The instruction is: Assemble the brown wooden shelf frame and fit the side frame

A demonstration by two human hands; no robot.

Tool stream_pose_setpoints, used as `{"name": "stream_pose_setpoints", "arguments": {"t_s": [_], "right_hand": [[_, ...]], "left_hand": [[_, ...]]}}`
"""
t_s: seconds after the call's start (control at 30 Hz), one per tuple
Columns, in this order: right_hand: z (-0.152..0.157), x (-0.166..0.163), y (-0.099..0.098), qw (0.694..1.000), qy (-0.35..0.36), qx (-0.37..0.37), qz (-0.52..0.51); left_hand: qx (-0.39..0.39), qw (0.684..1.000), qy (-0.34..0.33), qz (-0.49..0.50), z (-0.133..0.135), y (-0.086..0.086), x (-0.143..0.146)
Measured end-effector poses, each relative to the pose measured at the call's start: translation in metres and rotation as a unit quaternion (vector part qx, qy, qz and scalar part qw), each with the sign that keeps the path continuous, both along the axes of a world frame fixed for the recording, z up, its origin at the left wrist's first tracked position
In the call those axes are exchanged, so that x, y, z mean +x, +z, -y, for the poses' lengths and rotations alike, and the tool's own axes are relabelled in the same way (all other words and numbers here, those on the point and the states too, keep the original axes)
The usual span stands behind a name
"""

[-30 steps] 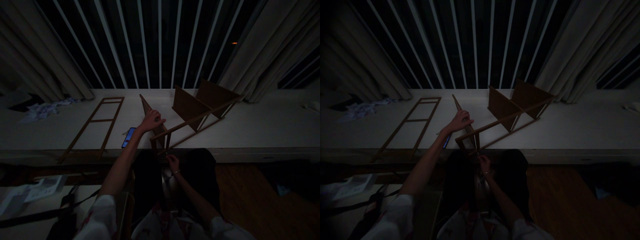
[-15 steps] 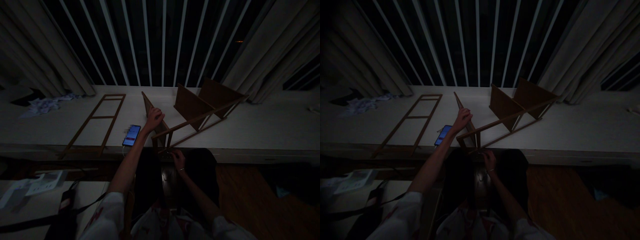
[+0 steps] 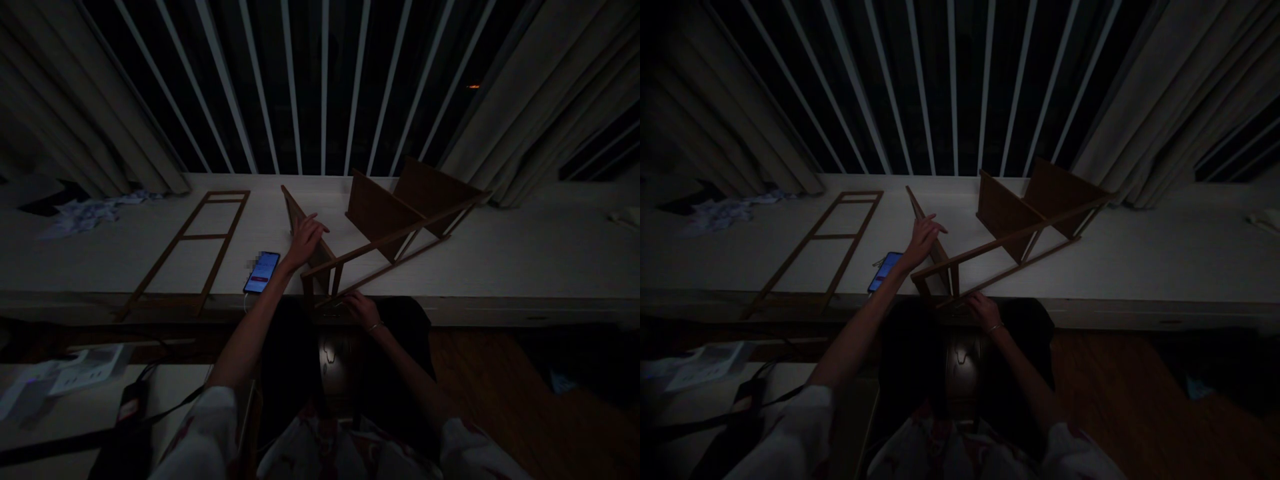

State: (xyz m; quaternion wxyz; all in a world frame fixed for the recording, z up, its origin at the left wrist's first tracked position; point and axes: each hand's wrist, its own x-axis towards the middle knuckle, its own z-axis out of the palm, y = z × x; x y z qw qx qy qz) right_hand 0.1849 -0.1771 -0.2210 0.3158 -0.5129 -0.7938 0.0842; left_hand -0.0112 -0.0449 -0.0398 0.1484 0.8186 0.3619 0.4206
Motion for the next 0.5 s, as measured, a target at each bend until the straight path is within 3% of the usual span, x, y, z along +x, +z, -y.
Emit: {"name": "stream_pose_setpoints", "arguments": {"t_s": [0.17, 0.27, 0.33, 0.4, 0.43, 0.5], "right_hand": [[0.002, -0.004, 0.014, 1.0, -0.002, 0.006, -0.023], [0.005, -0.007, 0.018, 1.0, 0.01, 0.002, -0.03], [0.006, -0.009, 0.019, 0.999, 0.018, 0.002, -0.037], [0.006, -0.01, 0.019, 0.999, 0.025, 0.003, -0.048], [0.006, -0.011, 0.019, 0.998, 0.029, 0.004, -0.053], [0.007, -0.012, 0.02, 0.998, 0.032, 0.006, -0.062]], "left_hand": [[-0.025, 0.996, 0.023, 0.086, 0.013, 0.018, -0.012], [-0.004, 0.968, 0.122, 0.218, 0.037, 0.009, -0.032], [-0.012, 0.923, 0.244, 0.297, 0.065, -0.015, -0.044], [-0.059, 0.873, 0.341, 0.345, 0.103, -0.051, -0.047], [-0.108, 0.866, 0.346, 0.344, 0.122, -0.072, -0.045], [-0.244, 0.86, 0.295, 0.337, 0.157, -0.112, -0.035]]}}
